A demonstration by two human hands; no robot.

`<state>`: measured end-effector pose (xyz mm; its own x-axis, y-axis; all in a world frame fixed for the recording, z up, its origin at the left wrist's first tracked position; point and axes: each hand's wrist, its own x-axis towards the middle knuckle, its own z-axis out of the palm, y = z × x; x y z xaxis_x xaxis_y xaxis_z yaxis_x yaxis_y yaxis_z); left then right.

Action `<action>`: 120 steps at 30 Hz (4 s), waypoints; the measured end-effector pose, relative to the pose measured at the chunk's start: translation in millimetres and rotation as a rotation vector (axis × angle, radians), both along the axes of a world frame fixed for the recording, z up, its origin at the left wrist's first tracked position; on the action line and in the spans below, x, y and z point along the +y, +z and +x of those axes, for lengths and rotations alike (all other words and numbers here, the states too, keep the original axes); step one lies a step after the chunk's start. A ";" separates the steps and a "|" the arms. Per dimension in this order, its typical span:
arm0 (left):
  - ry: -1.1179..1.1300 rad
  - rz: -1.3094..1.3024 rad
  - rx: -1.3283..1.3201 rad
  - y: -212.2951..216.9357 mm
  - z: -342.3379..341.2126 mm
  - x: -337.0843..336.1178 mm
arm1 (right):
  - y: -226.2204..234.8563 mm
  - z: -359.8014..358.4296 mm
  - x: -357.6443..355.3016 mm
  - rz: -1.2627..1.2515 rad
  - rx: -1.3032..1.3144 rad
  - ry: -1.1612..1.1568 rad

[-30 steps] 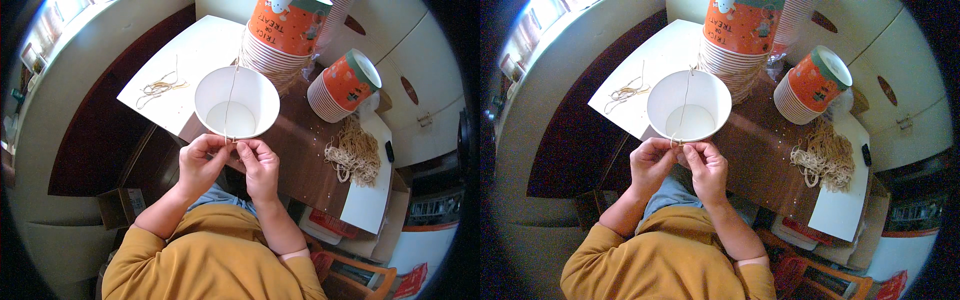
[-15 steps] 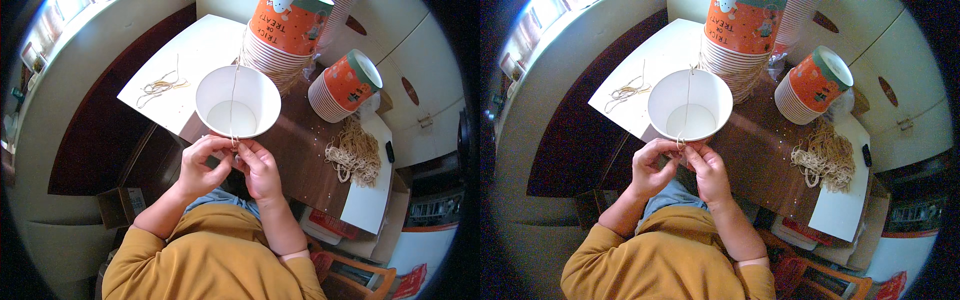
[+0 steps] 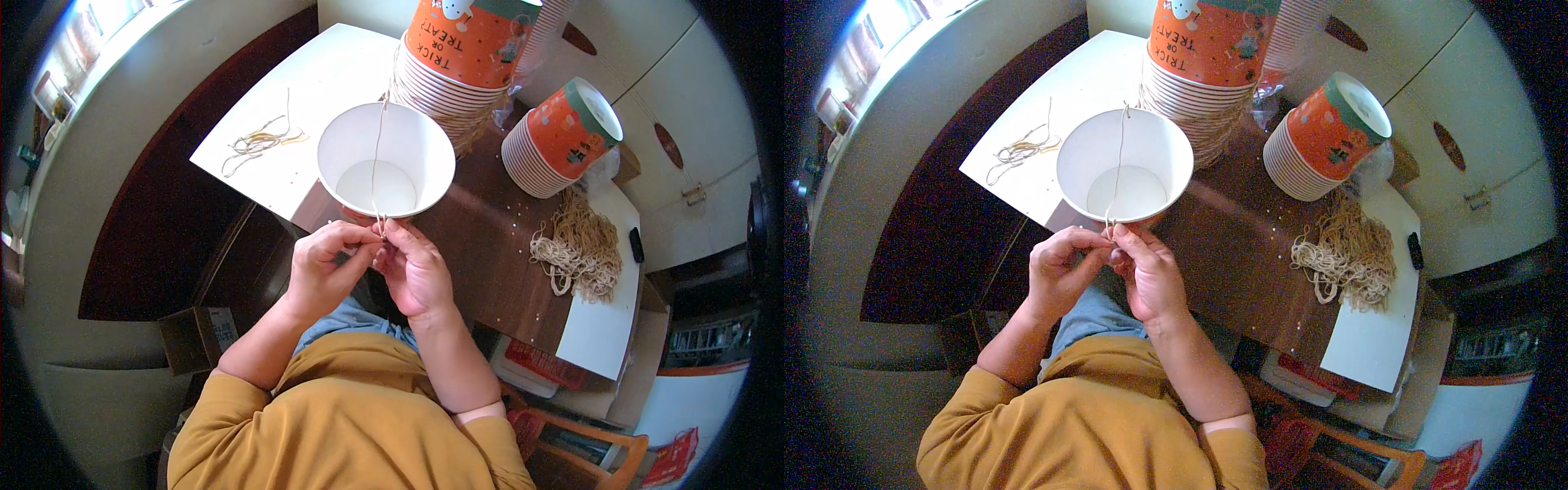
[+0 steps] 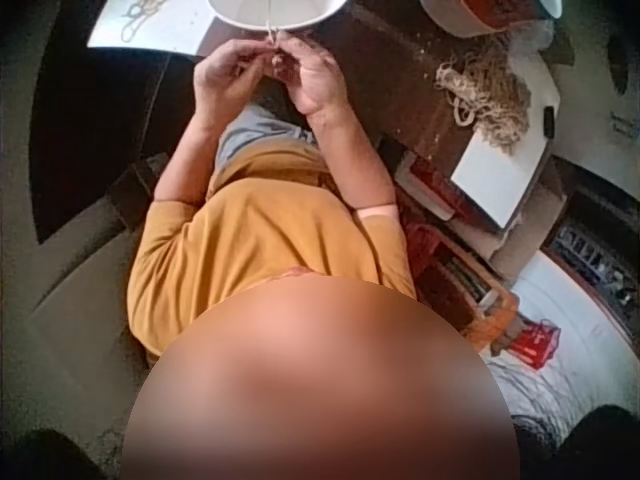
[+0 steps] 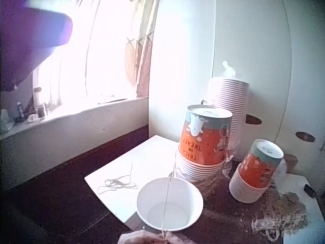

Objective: Manually attaching and tying thin string handles through pre-punched holes on small decorated cardboard buckets.

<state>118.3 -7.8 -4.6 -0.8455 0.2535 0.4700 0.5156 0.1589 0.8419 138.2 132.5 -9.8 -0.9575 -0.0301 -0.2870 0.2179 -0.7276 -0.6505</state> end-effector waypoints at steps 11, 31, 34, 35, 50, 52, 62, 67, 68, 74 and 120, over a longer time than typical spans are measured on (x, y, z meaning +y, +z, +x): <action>0.009 -0.324 0.473 13.2 -12.7 -3.4 | -12.0 1.7 11.5 0.055 0.065 -0.018; 0.063 -0.530 0.491 22.0 -12.9 -10.2 | -8.2 1.6 19.9 0.175 0.076 -0.121; 0.025 -0.464 0.446 24.8 -12.1 -7.8 | -6.7 1.9 20.4 0.184 0.079 -0.113; -0.020 -0.375 0.315 26.3 -11.5 -7.3 | -6.7 1.6 20.6 0.191 0.079 -0.110; -0.166 -0.308 -0.032 43.4 -7.9 -7.8 | -10.8 1.5 23.5 0.741 0.112 -0.235; -0.177 -0.349 0.058 41.7 -7.2 -12.1 | -9.5 4.8 26.2 1.024 0.281 -0.367; -0.310 -0.480 0.055 69.9 -0.1 -27.5 | 16.5 7.9 20.0 1.697 1.189 -0.453; -0.641 -0.337 -0.040 95.6 -0.6 -41.6 | 18.9 8.9 23.9 1.730 1.079 -0.489; -0.649 -0.276 -0.031 102.0 4.9 -42.1 | 19.0 7.7 27.2 1.719 1.087 -0.493; -0.639 -0.246 -0.005 103.9 1.3 -37.8 | 24.0 11.8 46.4 1.756 1.124 -0.464; -0.137 0.177 0.482 161.9 -241.1 101.2 | 190.1 -189.9 165.1 1.173 0.868 -0.209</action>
